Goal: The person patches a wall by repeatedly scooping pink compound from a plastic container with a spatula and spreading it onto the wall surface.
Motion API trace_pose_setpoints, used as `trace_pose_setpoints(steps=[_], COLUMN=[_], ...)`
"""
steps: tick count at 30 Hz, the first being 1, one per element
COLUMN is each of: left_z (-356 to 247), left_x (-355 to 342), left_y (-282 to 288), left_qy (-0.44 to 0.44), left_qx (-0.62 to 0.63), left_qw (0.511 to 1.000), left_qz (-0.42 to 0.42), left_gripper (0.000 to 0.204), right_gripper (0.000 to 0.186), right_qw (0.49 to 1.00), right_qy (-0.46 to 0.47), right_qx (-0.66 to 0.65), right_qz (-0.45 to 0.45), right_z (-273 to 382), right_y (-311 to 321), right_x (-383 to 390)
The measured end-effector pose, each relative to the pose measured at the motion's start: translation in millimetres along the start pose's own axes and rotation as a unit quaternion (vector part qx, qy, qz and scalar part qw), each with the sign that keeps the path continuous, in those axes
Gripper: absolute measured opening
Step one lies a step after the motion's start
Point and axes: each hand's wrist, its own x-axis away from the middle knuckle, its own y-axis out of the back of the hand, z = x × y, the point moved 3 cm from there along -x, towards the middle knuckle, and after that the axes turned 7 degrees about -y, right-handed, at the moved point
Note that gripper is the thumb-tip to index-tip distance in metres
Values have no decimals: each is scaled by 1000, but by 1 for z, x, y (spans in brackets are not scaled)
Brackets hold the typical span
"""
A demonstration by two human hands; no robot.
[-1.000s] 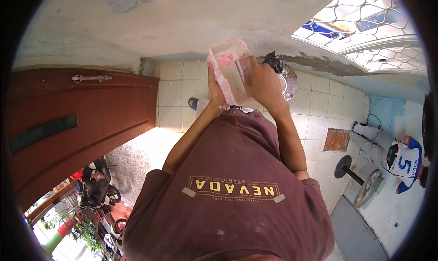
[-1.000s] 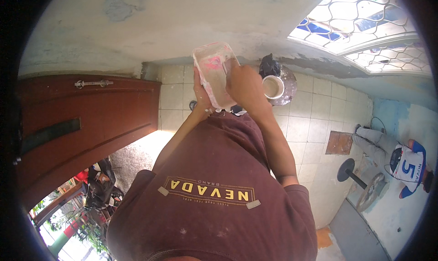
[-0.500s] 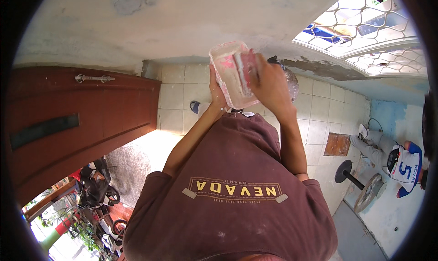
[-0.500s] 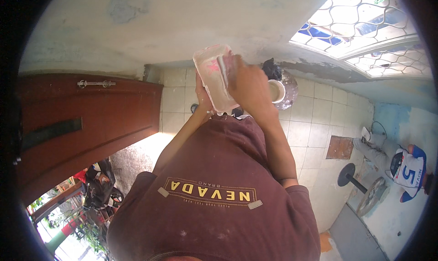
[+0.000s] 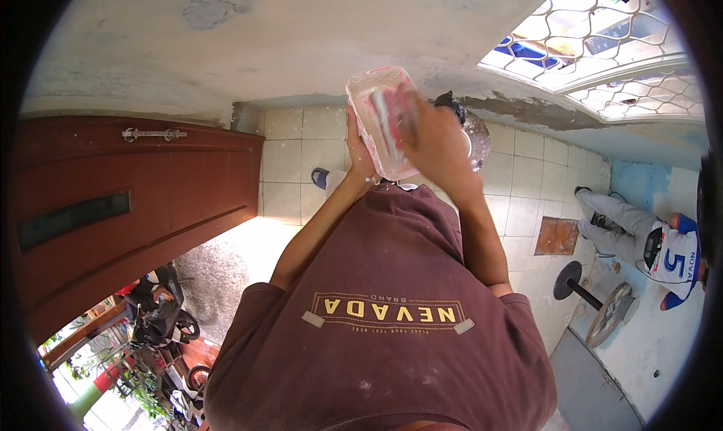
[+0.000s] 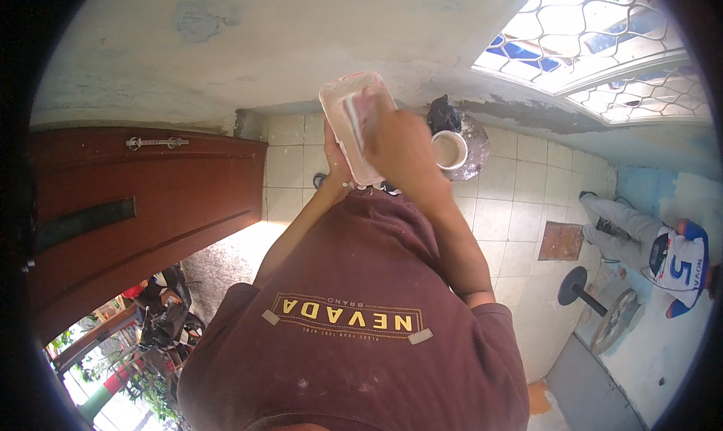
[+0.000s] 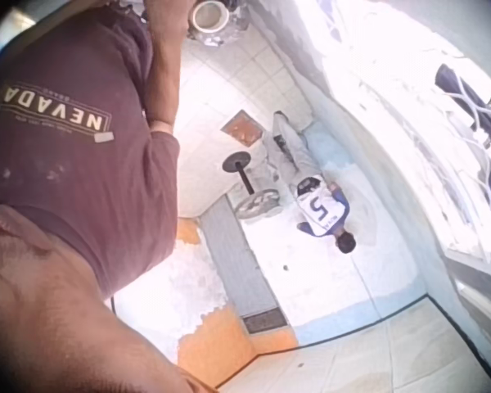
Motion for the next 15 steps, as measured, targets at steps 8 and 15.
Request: trace_pose_setpoints(steps=[8, 15], left_z=[-1, 1], left_x=[-3, -5], left_y=[22, 33], left_qy=[-5, -22], left_qx=[50, 35], left_qw=[998, 999], left_qz=[40, -7], left_gripper=[60, 64], right_gripper=[44, 27], right_qw=[998, 1000], right_qy=[-26, -12], right_qx=[-60, 8], right_qz=[6, -18], right_z=[-2, -4], right_y=[8, -4], right_x=[-9, -12])
